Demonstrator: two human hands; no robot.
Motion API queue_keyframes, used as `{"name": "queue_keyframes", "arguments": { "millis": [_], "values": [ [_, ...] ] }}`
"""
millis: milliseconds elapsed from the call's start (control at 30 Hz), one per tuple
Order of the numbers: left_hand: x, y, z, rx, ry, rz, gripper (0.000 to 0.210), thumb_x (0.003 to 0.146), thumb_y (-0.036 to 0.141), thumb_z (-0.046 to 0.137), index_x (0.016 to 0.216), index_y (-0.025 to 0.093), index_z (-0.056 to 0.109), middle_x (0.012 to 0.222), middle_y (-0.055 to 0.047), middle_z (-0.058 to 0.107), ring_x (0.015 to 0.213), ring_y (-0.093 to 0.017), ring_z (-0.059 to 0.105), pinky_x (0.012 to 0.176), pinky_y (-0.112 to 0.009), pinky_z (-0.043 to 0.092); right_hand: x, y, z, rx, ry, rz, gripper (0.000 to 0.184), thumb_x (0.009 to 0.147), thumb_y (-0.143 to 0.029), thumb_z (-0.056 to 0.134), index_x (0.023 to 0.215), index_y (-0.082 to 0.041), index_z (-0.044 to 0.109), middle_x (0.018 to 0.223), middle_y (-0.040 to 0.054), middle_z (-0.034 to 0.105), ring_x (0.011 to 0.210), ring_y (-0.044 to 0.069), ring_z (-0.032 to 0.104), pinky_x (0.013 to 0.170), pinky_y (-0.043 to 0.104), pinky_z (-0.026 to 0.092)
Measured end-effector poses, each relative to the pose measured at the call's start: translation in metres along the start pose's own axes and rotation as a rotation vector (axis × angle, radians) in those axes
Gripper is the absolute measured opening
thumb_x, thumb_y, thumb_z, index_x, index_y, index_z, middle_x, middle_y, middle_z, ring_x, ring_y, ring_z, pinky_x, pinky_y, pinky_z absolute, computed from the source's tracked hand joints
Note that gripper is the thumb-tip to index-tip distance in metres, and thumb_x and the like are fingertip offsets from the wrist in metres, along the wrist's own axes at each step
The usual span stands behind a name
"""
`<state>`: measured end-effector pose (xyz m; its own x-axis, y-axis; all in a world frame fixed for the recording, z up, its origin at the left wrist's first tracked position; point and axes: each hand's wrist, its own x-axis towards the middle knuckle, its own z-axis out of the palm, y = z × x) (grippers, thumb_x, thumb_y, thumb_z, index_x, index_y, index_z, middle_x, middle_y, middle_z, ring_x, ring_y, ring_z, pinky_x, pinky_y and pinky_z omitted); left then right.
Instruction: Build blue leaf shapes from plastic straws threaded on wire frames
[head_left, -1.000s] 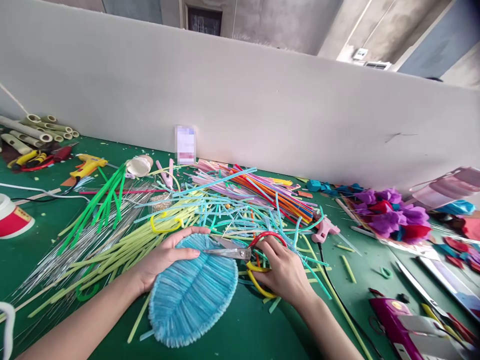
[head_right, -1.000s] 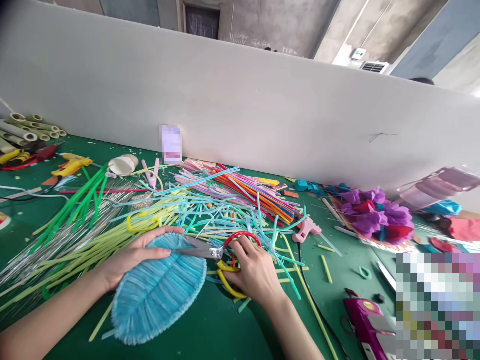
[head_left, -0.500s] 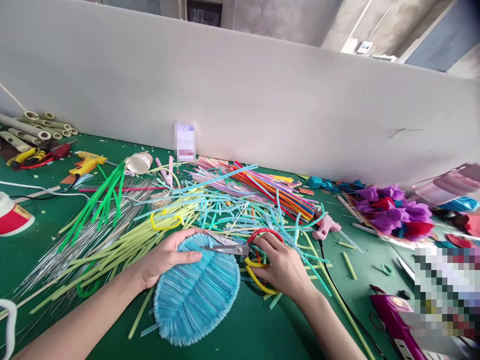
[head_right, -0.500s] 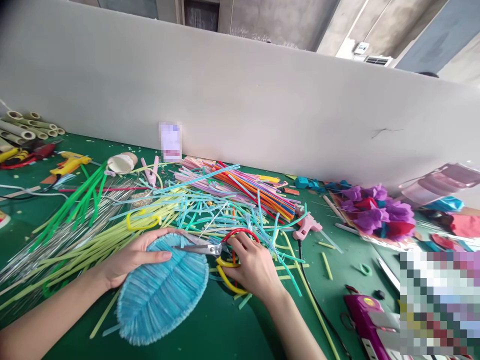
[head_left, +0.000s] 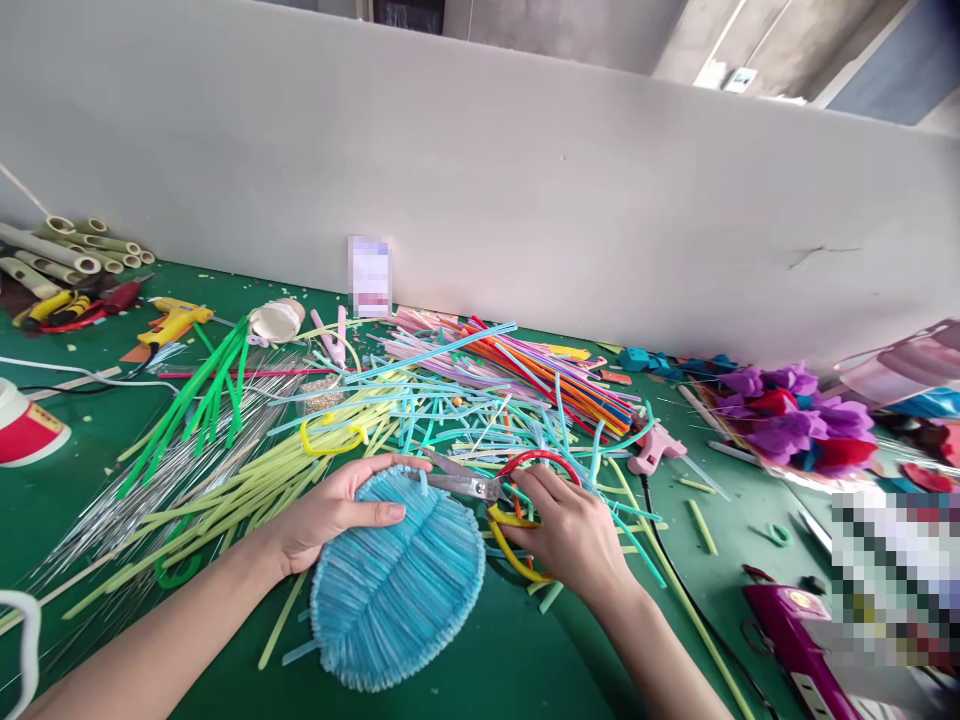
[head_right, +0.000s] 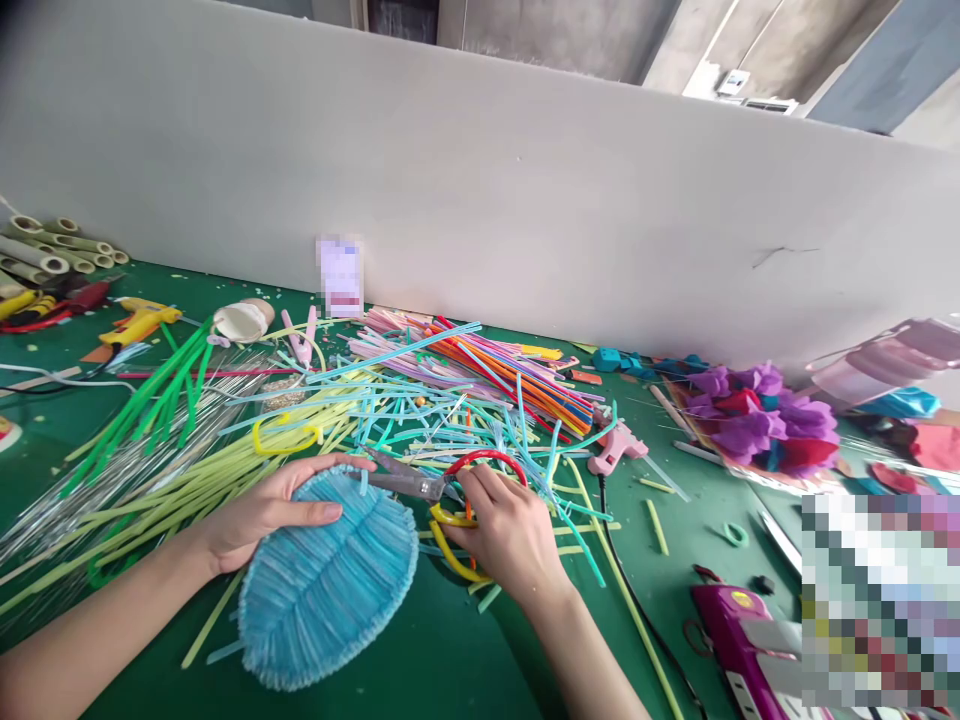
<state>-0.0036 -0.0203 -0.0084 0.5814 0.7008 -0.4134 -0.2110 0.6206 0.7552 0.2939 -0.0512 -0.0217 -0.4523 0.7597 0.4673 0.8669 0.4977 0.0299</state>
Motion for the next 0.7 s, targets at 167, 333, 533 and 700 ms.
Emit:
{"name": "queue_keyframes", "arguments": {
  "millis": [167, 333, 533, 700],
  "values": [
    [0.0022, 0.0004, 0.0028, -0.035, 0.009, 0.008, 0.056, 0.074, 0.012, 0.083, 0.126, 0.022, 0.065, 0.107, -0.01, 0.077, 0.097, -0.029, 0.074, 0.091, -0.046, 0.056, -0.0029, 0.0005, 0.0003, -0.062, 0.036, -0.017, 0.023, 0.097, -0.037, 0.054, 0.104, -0.016, 0.061, 0.093, 0.007, 0.073, 0.07, 0.019, 0.067, 0.063, 0.029, 0.043],
    [0.0048, -0.0019, 0.0057, -0.099, 0.094, 0.009, 0.047, 0.073, 0.015, 0.084, 0.117, 0.02, 0.069, 0.099, -0.01, 0.079, 0.092, -0.03, 0.075, 0.09, -0.048, 0.058, -0.0039, 0.0006, 0.0004, -0.095, 0.067, -0.034, 0.026, 0.102, -0.037, 0.046, 0.107, -0.016, 0.061, 0.092, 0.0068, 0.073, 0.07, 0.018, 0.067, 0.062, 0.029, 0.041],
    [0.0059, -0.0024, 0.0048, -0.086, 0.149, 0.005, 0.04, 0.069, 0.017, 0.088, 0.105, 0.018, 0.072, 0.093, -0.009, 0.08, 0.085, -0.028, 0.077, 0.084, -0.043, 0.06, -0.0052, -0.0005, 0.0014, -0.12, 0.076, -0.052, 0.029, 0.105, -0.038, 0.043, 0.103, -0.016, 0.062, 0.09, 0.0057, 0.073, 0.065, 0.015, 0.065, 0.058, 0.029, 0.039],
    [0.0039, -0.001, 0.0079, -0.106, 0.128, -0.023, 0.039, 0.068, 0.017, 0.089, 0.103, 0.018, 0.072, 0.09, -0.008, 0.08, 0.082, -0.027, 0.077, 0.08, -0.041, 0.061, -0.0059, 0.0013, -0.0039, -0.185, 0.125, -0.105, 0.031, 0.105, -0.035, 0.042, 0.095, -0.017, 0.065, 0.081, 0.004, 0.07, 0.063, 0.015, 0.062, 0.058, 0.03, 0.037]
  ]
}}
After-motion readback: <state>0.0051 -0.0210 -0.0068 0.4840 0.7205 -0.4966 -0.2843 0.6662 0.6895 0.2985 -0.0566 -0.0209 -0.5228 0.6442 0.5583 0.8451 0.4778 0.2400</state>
